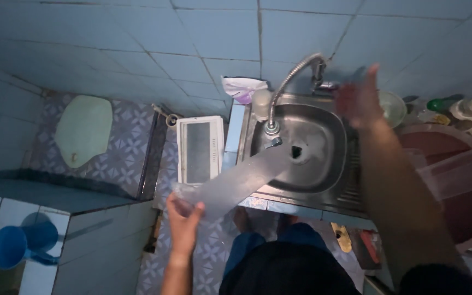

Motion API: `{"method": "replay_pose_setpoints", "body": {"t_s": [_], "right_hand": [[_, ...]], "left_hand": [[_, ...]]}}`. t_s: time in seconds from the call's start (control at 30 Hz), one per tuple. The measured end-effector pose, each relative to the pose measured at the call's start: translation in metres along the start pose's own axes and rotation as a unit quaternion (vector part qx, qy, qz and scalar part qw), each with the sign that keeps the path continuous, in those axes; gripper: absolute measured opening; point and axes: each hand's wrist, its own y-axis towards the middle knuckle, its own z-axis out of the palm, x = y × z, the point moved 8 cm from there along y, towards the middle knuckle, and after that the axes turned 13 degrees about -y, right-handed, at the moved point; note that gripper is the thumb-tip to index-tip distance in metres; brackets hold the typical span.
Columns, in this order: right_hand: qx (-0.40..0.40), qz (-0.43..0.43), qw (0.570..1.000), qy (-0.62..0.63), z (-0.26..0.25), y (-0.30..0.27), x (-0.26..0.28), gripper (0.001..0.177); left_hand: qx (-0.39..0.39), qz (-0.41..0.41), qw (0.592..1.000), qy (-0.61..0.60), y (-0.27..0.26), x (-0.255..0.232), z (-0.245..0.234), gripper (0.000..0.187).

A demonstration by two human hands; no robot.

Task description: Cleaning plastic bins and glass shelves from a refrigerator in a sink.

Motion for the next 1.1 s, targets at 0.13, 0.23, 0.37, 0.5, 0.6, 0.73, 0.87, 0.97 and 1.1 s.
{"method": "replay_pose_setpoints", "body": {"t_s": [0.13, 0.23, 0.37, 0.5, 0.6, 0.73, 0.87, 0.97, 1.1], "right_hand": [[0.011, 0.021, 0.998, 0.050, 0.009, -0.001, -0.025, 0.085], [-0.033, -0.101, 0.974, -0.198, -0.037, 0.050, -0.120, 0.049], [0.012, 0.090, 0.952, -0.293, -0.023, -0.033, -0.207, 0.057], [-0.005, 0.162, 0.976, -0.147, 0.004, -0.112, -0.201, 0.066], [-0.013, -0.004, 0.984, -0.177, -0.081, -0.105, -0.214, 0.063], [-0.032, -0.172, 0.963, -0.206, -0.044, -0.168, -0.082, 0.060], [-0.110, -0.274, 0.905, -0.305, -0.020, -0.243, 0.005, 0.060], [-0.114, -0.302, 0.928, -0.184, -0.053, -0.261, -0.007, 0.067], [-0.230, -0.275, 0.906, -0.225, -0.111, -0.282, -0.033, 0.071]], "left_hand": [[-0.074, -0.137, 0.984, -0.082, -0.001, 0.014, -0.027, 0.073], [-0.099, -0.249, 0.954, -0.133, -0.006, 0.021, -0.036, 0.068], [-0.071, -0.304, 0.937, -0.159, -0.009, 0.039, -0.043, 0.069], [-0.002, -0.245, 0.957, -0.155, -0.001, 0.008, -0.019, 0.069], [0.047, -0.176, 0.967, -0.178, 0.007, -0.025, 0.017, 0.072], [0.095, -0.092, 0.981, -0.145, 0.036, 0.031, 0.024, 0.069], [0.065, -0.182, 0.957, -0.215, 0.053, 0.101, 0.037, 0.064], [0.105, -0.198, 0.942, -0.251, 0.057, 0.094, 0.074, 0.062], [0.205, -0.253, 0.942, -0.078, 0.079, 0.161, 0.083, 0.056]]}}
